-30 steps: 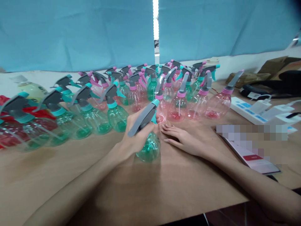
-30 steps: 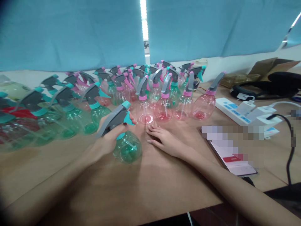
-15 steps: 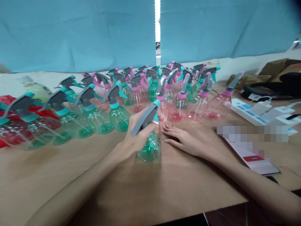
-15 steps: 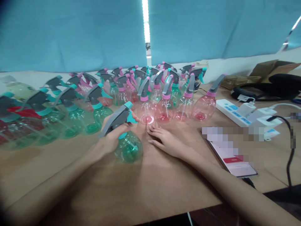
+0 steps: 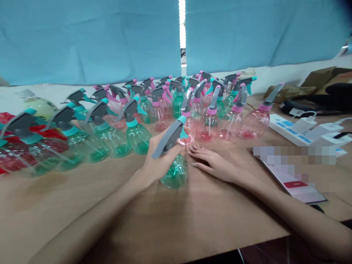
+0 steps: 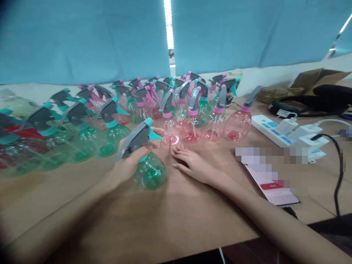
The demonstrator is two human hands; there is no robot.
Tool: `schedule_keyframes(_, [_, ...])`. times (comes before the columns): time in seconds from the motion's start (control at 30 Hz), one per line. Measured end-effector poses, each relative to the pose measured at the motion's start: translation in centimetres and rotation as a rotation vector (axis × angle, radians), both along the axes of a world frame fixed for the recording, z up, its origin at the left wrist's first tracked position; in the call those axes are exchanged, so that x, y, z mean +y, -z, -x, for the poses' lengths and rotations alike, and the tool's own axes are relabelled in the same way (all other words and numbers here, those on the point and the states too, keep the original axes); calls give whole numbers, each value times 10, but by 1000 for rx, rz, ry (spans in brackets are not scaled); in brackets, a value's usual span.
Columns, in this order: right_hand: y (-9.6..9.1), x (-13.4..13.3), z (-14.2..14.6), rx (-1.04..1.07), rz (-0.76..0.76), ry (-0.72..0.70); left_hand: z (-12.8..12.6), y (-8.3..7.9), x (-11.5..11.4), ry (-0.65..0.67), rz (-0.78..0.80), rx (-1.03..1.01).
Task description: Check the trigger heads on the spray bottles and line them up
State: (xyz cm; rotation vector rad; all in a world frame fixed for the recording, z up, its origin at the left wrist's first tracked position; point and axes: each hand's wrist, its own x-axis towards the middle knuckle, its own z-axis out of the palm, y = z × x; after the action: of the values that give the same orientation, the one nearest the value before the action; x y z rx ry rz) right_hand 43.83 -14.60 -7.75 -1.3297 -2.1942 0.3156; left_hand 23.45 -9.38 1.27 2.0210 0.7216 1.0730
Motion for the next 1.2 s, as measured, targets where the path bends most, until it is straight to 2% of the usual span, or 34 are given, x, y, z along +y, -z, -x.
schedule_keyframes(0.97, [3,1,-1,-3,-2,3,-2,1,1,85,50,-93])
schedule_keyframes(1.2, [2,1,0,-4,2,8,-2,-4,-1,90,61,-73])
